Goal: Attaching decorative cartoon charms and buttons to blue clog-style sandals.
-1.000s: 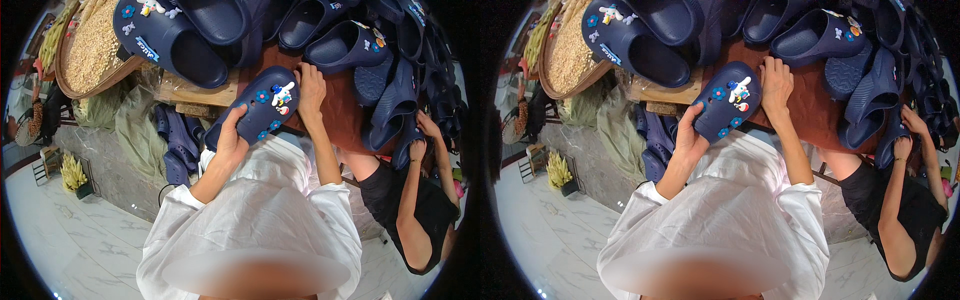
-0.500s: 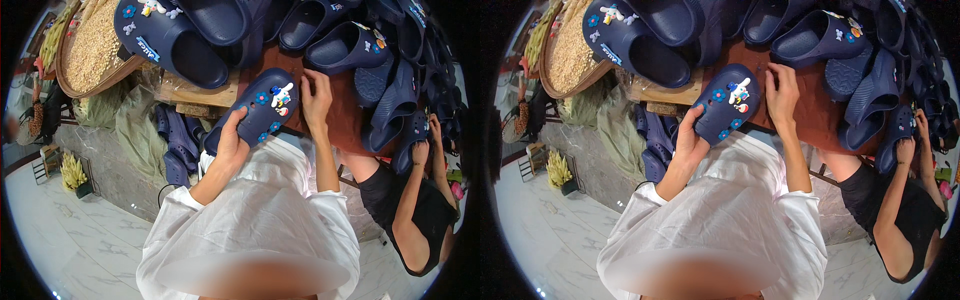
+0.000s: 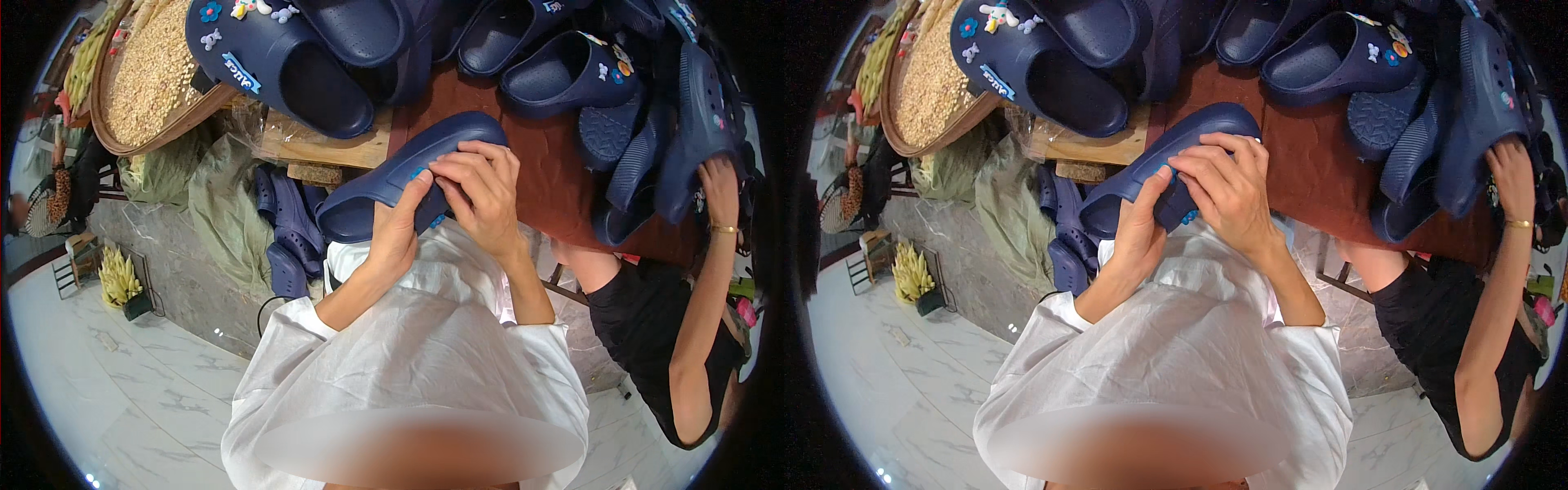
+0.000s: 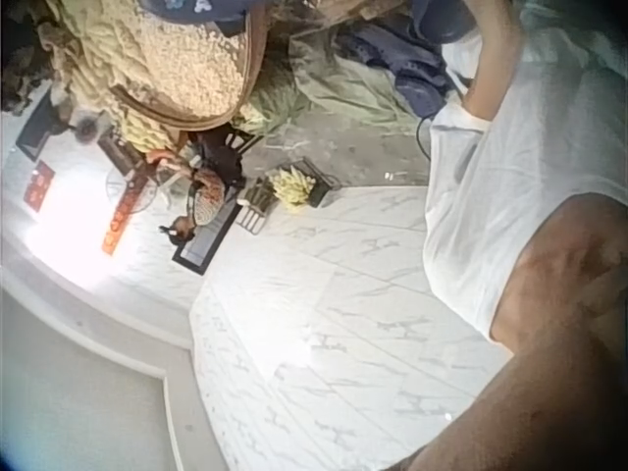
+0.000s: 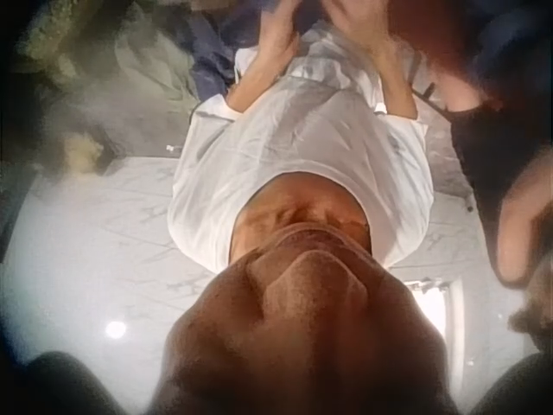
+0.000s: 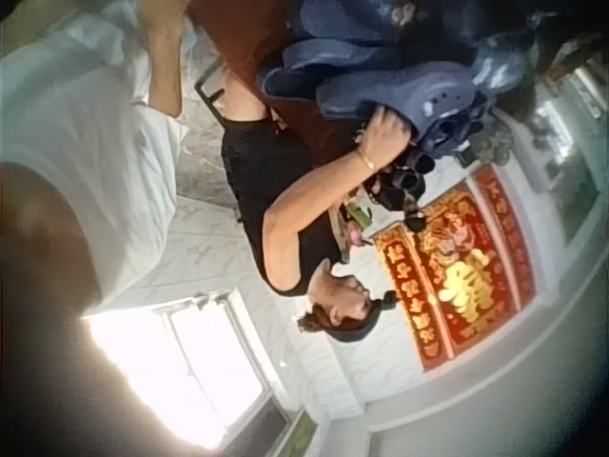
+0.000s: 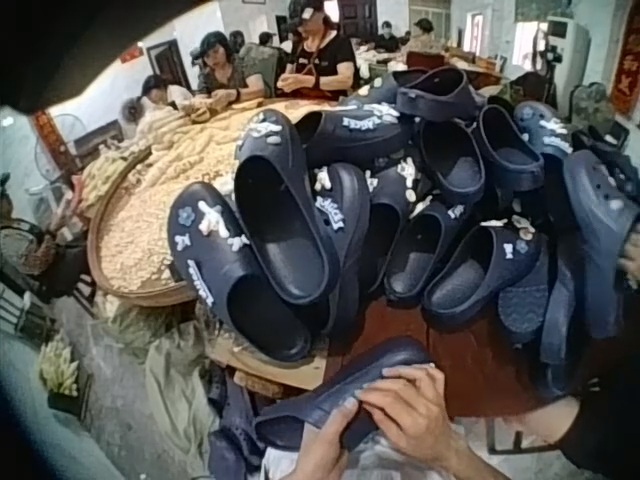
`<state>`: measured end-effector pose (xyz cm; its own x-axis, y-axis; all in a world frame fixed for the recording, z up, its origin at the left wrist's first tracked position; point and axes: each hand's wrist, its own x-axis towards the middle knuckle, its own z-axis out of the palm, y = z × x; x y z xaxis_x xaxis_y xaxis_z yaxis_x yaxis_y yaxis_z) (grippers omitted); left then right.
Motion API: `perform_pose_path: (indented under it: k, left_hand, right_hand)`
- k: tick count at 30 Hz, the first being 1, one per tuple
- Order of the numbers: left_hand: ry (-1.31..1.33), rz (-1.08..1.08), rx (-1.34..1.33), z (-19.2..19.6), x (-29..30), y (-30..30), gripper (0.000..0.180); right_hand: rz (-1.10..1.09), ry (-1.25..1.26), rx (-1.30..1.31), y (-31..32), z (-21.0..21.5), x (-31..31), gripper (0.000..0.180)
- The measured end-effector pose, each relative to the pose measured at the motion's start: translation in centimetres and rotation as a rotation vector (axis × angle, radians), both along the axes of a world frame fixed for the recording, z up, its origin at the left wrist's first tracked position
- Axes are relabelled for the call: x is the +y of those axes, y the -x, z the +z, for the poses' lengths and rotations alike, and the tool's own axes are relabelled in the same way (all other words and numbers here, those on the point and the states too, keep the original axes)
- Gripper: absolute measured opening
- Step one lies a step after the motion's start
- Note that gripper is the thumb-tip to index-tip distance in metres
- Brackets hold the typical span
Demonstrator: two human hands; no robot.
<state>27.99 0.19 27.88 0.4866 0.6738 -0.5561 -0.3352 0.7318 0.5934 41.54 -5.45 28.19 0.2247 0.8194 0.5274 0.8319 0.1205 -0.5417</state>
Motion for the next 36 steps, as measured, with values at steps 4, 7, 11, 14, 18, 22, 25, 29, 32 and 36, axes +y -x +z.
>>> perform_pose_path:
  k: [4, 7, 11, 14, 18, 22, 25, 29, 32, 36]
  left_hand:
    - [-0.015, -0.023, 0.005, -0.1, 0.0, 0.2, 0.026]
    - [-0.034, -0.048, 0.016, -0.7, 0.1, 0.2, 0.024]
    - [-0.028, -0.036, 0.063, -0.7, 0.2, 0.0, 0.022]
    - [-0.051, -0.040, 0.104, -0.8, 0.3, -0.3, 0.022]
    - [-0.090, -0.028, 0.124, -0.9, 0.3, -0.5, 0.022]
    - [-0.113, -0.023, 0.131, -0.9, 0.1, -0.6, 0.022]
    - [-0.144, -0.012, 0.148, -1.1, 0.0, -0.6, 0.021]
    - [-0.156, -0.017, 0.155, -1.9, 0.1, -0.5, 0.020]
    - [-0.163, -0.014, 0.149, -1.9, 0.0, -0.5, 0.020]
    - [-0.165, 0.009, 0.112, -1.8, -0.1, -0.8, 0.018]
  right_hand:
    - [0.015, 0.075, -0.006, 0.2, 0.0, -0.4, 0.023]
    - [0.031, 0.111, 0.002, 0.2, 0.1, -0.5, 0.024]
    - [0.046, 0.069, 0.063, 0.1, 0.3, -0.5, 0.024]
    - [-0.038, -0.092, 0.163, 0.0, -0.6, -0.9, 0.023]
    - [-0.100, -0.173, 0.197, -0.4, -0.6, -1.6, 0.022]
    - [-0.148, -0.193, 0.197, -0.5, -1.5, -2.0, 0.020]
    - [-0.154, -0.160, 0.146, -0.3, -1.5, -2.1, 0.019]
    - [-0.168, -0.067, 0.015, 0.4, -0.8, -1.8, 0.019]
    - [-0.174, -0.026, -0.018, 0.8, -0.8, -1.5, 0.021]
    - [-0.180, -0.005, -0.025, 1.0, -1.0, -1.2, 0.022]
